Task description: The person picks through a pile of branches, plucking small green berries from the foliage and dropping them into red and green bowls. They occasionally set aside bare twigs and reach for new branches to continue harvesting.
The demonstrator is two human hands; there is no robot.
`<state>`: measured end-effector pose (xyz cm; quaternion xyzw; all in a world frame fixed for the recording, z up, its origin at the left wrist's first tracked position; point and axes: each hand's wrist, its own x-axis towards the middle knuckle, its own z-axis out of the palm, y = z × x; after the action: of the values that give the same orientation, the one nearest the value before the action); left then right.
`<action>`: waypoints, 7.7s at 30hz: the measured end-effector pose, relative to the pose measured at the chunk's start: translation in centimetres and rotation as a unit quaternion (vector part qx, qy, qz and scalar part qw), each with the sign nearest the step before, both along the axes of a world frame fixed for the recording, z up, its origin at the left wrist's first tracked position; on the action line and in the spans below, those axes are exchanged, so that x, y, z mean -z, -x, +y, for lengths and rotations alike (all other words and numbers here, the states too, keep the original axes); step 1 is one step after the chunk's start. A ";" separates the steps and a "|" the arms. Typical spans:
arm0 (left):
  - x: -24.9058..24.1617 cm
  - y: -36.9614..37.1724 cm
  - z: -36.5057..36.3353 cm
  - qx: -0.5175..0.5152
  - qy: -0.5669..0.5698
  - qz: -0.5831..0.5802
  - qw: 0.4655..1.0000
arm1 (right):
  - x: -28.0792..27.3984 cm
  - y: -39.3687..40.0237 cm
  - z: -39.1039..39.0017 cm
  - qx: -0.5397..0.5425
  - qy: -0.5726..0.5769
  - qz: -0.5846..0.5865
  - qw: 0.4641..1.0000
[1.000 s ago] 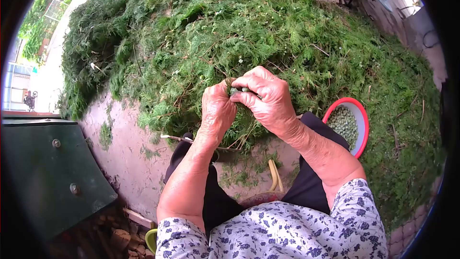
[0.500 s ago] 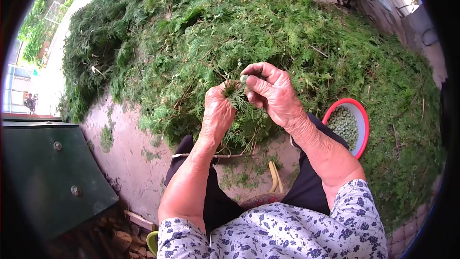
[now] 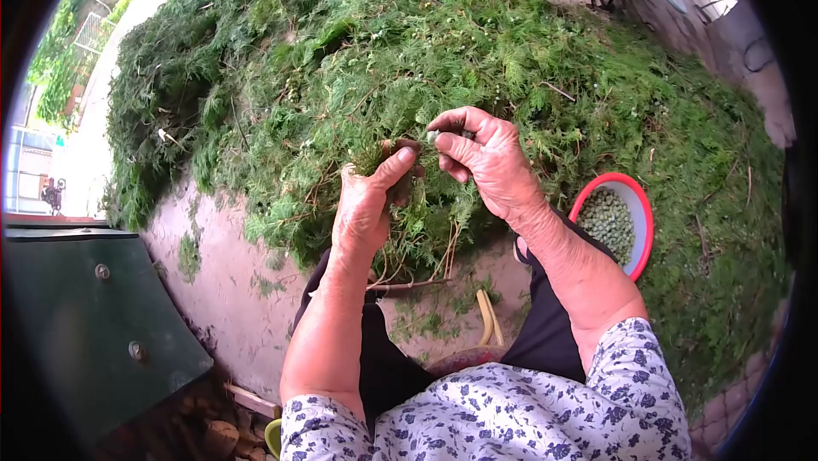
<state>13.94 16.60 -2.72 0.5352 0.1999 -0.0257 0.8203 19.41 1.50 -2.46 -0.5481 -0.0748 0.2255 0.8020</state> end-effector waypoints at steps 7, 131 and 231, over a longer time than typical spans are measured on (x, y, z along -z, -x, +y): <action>0.3 0.1 -0.3 -0.036 -0.003 -0.006 0.999 | 0.0 0.8 0.9 0.012 0.111 -0.072 0.991; -0.8 0.4 -0.1 0.060 0.156 0.038 0.985 | -0.7 -1.7 -0.6 -0.101 0.055 -0.068 0.991; 0.4 2.3 2.8 -0.040 0.299 -0.181 0.936 | 4.4 0.8 -29.7 0.179 0.387 0.086 0.900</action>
<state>11.65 19.35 -3.10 0.2528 0.0528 0.0459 0.9650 18.64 -28.22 -6.88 -0.7980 0.1869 0.1360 0.5566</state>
